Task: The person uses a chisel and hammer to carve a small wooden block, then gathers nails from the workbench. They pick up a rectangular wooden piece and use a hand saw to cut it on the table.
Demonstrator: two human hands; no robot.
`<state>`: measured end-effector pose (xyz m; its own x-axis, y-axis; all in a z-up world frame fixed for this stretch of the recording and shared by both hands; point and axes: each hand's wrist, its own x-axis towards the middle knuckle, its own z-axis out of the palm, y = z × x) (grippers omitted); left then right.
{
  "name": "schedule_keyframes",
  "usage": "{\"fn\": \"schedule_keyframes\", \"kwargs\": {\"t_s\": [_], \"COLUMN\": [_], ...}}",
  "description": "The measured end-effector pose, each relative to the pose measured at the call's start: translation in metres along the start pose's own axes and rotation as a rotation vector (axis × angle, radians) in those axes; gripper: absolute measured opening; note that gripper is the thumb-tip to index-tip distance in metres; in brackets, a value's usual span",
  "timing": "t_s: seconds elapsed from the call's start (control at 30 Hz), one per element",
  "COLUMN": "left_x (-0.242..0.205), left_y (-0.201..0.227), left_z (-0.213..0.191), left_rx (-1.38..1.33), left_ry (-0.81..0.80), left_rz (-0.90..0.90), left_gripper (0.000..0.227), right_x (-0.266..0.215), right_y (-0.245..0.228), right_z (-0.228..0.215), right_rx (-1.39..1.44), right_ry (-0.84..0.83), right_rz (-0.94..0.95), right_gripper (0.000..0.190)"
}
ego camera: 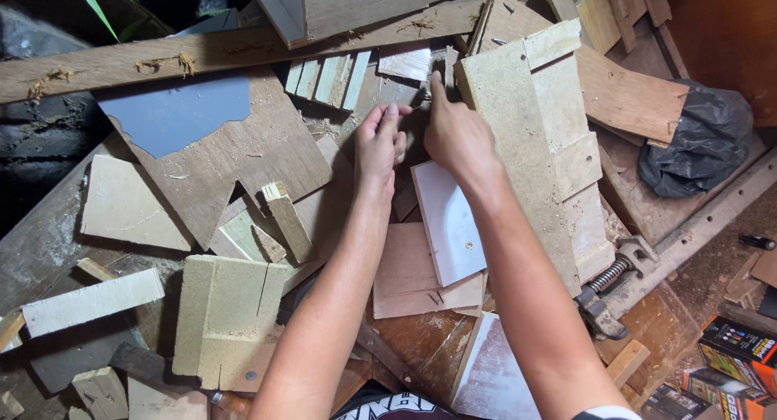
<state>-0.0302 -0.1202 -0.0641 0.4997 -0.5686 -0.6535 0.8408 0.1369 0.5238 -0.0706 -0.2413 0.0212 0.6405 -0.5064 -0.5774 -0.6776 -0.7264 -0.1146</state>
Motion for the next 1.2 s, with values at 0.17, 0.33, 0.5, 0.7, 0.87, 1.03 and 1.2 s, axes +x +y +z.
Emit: {"fn": "schedule_keyframes", "kwargs": {"t_s": [0.17, 0.33, 0.5, 0.7, 0.87, 1.03, 1.2], "left_x": [0.004, -0.001, -0.007, -0.008, -0.011, -0.011, -0.013], "left_y": [-0.002, -0.001, -0.005, -0.018, -0.024, -0.016, -0.023], "left_z": [0.000, -0.009, -0.018, -0.020, -0.019, -0.020, -0.023], "left_rx": [-0.066, -0.240, -0.260, -0.288, -0.316, -0.267, -0.345], "left_ry": [0.035, 0.022, 0.016, 0.018, 0.014, 0.073, 0.009], "left_rz": [0.022, -0.027, -0.018, -0.024, -0.070, -0.120, -0.082], "left_gripper": [0.032, 0.041, 0.044, 0.044, 0.049, 0.059, 0.055], "right_x": [0.032, 0.027, -0.001, -0.001, 0.004, -0.001, -0.018], "right_y": [0.001, 0.010, 0.024, 0.012, -0.001, 0.006, 0.022], "right_z": [0.023, 0.042, 0.040, 0.017, 0.019, 0.022, 0.002], "right_rx": [-0.037, -0.071, 0.046, -0.021, -0.127, 0.018, 0.346], "right_ry": [-0.005, 0.041, 0.073, -0.001, 0.000, -0.007, 0.162], "right_rz": [0.060, 0.006, -0.138, 0.015, 0.002, -0.018, -0.161], "right_gripper": [0.080, 0.066, 0.033, 0.051, 0.063, 0.042, 0.032]}}
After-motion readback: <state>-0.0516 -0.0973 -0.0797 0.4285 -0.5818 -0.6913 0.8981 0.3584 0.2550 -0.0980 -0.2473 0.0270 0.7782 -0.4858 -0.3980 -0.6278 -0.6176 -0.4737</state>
